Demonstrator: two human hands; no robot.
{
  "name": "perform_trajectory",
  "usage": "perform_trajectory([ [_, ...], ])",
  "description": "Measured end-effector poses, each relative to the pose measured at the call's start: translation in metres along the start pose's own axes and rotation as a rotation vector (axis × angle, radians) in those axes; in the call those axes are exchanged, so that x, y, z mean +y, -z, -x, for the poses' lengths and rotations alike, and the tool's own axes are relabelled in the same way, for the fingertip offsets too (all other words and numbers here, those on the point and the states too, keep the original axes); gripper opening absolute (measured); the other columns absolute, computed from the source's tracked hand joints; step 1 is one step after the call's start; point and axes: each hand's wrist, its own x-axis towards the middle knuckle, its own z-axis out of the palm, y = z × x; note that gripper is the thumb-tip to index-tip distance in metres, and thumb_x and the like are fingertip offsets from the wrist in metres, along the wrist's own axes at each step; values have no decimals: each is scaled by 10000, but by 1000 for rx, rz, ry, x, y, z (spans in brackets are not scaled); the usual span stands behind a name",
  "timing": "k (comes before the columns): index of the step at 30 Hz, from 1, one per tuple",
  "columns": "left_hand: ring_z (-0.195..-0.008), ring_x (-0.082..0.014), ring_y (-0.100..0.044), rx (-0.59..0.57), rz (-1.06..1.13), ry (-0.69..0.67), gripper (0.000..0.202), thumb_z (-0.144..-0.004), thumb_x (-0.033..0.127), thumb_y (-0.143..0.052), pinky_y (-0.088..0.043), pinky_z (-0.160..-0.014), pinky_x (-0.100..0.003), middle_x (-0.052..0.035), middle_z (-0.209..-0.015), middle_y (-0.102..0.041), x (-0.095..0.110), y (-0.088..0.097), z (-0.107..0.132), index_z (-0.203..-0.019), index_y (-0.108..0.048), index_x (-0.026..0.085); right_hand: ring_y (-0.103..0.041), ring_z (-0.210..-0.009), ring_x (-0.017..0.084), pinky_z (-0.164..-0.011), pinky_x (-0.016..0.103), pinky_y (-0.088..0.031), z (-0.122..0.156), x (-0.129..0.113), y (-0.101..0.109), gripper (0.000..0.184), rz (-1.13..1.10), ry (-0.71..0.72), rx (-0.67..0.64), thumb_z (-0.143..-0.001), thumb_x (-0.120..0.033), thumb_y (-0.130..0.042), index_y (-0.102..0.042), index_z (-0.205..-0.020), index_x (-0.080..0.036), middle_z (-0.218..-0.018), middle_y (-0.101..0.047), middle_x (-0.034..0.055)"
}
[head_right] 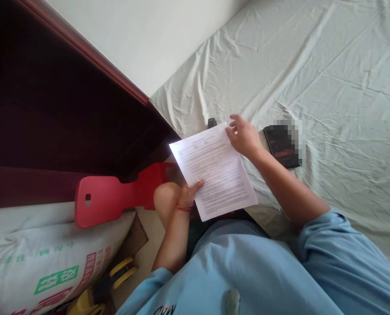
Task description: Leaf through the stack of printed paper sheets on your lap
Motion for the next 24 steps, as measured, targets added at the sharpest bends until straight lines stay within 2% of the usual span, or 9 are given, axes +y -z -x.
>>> perform_trajectory([
  [3,-1069,-307,-756,-5,9,-10,601,-592,467,-1015,-600,-1013,-462,-146,-1165,-806,0,2,0,-1057,-832,133,-670,-1200,346,-1051,583,-531,23,0,40,650,209,75,108,-980,-491,-601,-487,-1556,-212,-1354,-709,176],
  [6,-1048,-289,-756,-25,3,-27,544,-630,456,-998,-598,-1006,-443,-131,-1156,-810,0,4,1,-1045,-842,141,-553,-1395,437,-1135,690,-442,68,11,72,841,432,19,213,-970,-626,-597,-345,-1652,-205,-1535,-581,227],
  [9,-1050,-285,-755,-43,-30,-81,500,-661,470,-975,-585,-1029,-439,-123,-1134,-814,1,4,1,-1024,-853,148,-471,-1476,490,-1176,717,-391,116,32,84,1050,588,-42,255,-924,-777,-587,-225,-1700,-169,-1621,-468,286],
  [12,-1082,-288,-750,-62,-54,-127,483,-687,479,-954,-575,-1050,-433,-118,-1136,-816,3,2,1,-1035,-858,158,-438,-1497,511,-1201,699,-382,147,51,80,1239,701,-107,291,-842,-894,-587,-171,-1708,-112,-1634,-426,331],
  [17,-1122,-303,-751,-83,-95,-133,477,-705,467,-945,-573,-1075,-449,-129,-1183,-810,3,-1,-1,-1059,-858,159,-461,-1461,513,-1179,701,-394,157,60,68,1263,729,-265,238,-816,-902,-603,-191,-1701,-100,-1623,-448,325],
  [20,-1168,-323,-742,-103,-102,-121,496,-708,464,-950,-555,-1115,-481,-132,-1216,-803,1,1,-1,-1089,-855,162,-470,-1424,515,-1168,687,-383,151,52,71,1194,743,-343,192,-849,-809,-646,-209,-1694,-87,-1596,-474,329],
  [24,-1215,-342,-730,-141,-120,-120,486,-738,467,-938,-524,-1165,-516,-128,-1227,-801,-1,4,-1,-1105,-852,162,-503,-1322,516,-1079,673,-403,142,38,80,1087,781,-431,118,-891,-665,-663,-225,-1676,-55,-1482,-544,342],
])
